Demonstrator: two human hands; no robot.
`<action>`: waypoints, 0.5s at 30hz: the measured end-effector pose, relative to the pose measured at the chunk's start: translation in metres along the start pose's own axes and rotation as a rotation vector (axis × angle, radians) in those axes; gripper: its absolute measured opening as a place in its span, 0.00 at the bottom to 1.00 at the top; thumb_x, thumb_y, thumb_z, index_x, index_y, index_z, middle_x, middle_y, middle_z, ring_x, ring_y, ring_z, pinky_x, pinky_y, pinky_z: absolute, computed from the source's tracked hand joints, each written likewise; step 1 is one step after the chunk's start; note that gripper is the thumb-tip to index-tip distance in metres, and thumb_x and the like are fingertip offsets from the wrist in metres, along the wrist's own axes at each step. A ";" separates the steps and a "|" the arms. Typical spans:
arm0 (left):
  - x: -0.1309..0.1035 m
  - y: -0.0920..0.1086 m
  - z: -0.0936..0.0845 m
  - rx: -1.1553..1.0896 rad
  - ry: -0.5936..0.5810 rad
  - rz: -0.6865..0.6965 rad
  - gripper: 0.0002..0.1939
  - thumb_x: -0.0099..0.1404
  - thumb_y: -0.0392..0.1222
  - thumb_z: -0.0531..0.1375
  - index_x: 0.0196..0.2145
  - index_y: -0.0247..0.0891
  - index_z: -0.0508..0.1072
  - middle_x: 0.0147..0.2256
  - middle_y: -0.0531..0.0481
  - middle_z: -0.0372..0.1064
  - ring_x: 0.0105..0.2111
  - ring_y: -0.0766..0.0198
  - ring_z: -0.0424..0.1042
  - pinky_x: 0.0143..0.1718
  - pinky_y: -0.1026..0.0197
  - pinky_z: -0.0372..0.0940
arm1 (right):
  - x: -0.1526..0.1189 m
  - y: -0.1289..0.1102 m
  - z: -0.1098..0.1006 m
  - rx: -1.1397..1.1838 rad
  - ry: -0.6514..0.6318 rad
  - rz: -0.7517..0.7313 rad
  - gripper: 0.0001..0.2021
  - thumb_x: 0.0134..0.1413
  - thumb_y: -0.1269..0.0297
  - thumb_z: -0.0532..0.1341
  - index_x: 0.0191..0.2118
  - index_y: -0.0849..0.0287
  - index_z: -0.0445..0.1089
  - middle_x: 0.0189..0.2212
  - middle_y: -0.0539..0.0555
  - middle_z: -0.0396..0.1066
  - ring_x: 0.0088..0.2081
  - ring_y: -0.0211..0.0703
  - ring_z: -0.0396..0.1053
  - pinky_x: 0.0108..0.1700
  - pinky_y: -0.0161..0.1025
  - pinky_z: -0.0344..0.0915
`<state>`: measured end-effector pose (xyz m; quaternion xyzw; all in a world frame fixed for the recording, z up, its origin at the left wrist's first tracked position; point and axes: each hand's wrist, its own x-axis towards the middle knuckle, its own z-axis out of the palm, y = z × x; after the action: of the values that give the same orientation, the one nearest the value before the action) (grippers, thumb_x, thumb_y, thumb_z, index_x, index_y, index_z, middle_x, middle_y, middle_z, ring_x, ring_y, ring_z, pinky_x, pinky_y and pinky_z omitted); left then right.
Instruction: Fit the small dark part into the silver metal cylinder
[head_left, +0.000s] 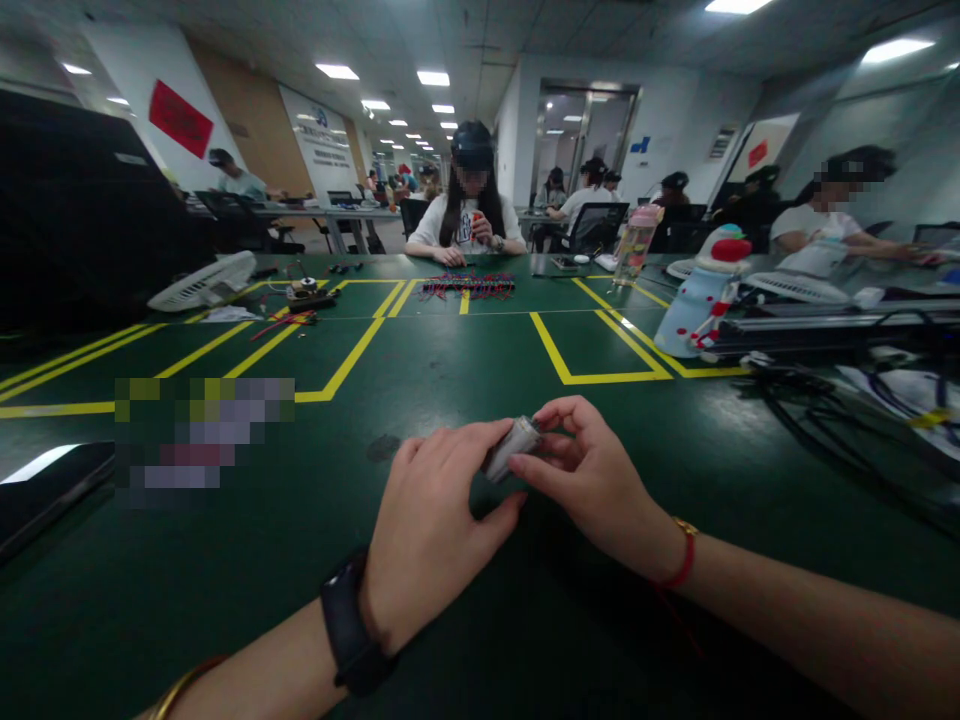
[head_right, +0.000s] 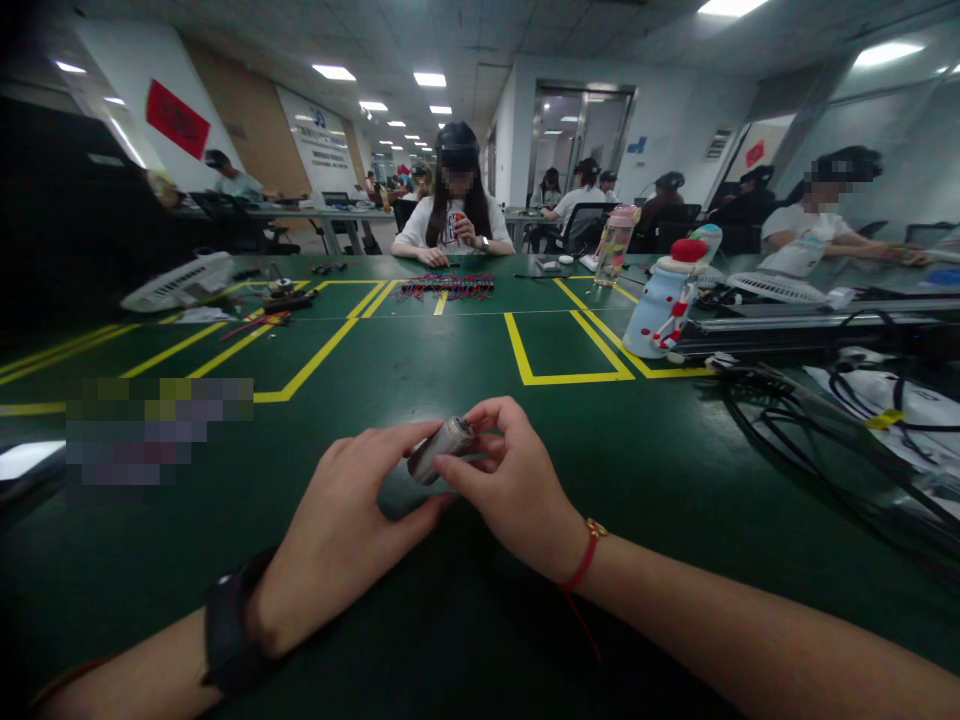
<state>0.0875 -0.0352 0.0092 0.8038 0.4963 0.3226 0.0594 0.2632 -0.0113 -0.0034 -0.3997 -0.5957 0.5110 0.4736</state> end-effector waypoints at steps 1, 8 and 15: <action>0.000 -0.001 0.001 -0.029 -0.021 -0.011 0.24 0.56 0.42 0.63 0.52 0.48 0.67 0.47 0.50 0.72 0.45 0.51 0.69 0.43 0.47 0.60 | 0.000 0.002 -0.002 -0.102 -0.015 -0.068 0.19 0.45 0.63 0.66 0.42 0.54 0.59 0.40 0.51 0.66 0.41 0.38 0.69 0.42 0.39 0.69; 0.002 -0.008 0.001 -0.344 -0.159 -0.150 0.18 0.63 0.43 0.58 0.51 0.46 0.68 0.46 0.48 0.73 0.46 0.57 0.71 0.47 0.52 0.64 | 0.002 0.007 -0.009 -0.603 -0.112 -0.383 0.15 0.48 0.71 0.60 0.44 0.53 0.63 0.42 0.53 0.66 0.43 0.40 0.65 0.45 0.42 0.65; 0.023 -0.008 -0.007 -0.311 -0.126 -0.116 0.10 0.64 0.46 0.57 0.41 0.46 0.76 0.42 0.52 0.73 0.43 0.59 0.71 0.47 0.55 0.64 | 0.004 0.017 -0.008 -0.487 -0.104 -0.245 0.24 0.47 0.63 0.64 0.50 0.55 0.57 0.45 0.55 0.67 0.44 0.39 0.68 0.47 0.42 0.65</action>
<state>0.0843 -0.0135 0.0213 0.7735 0.4814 0.3405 0.2324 0.2699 -0.0027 -0.0198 -0.4000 -0.7684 0.3118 0.3903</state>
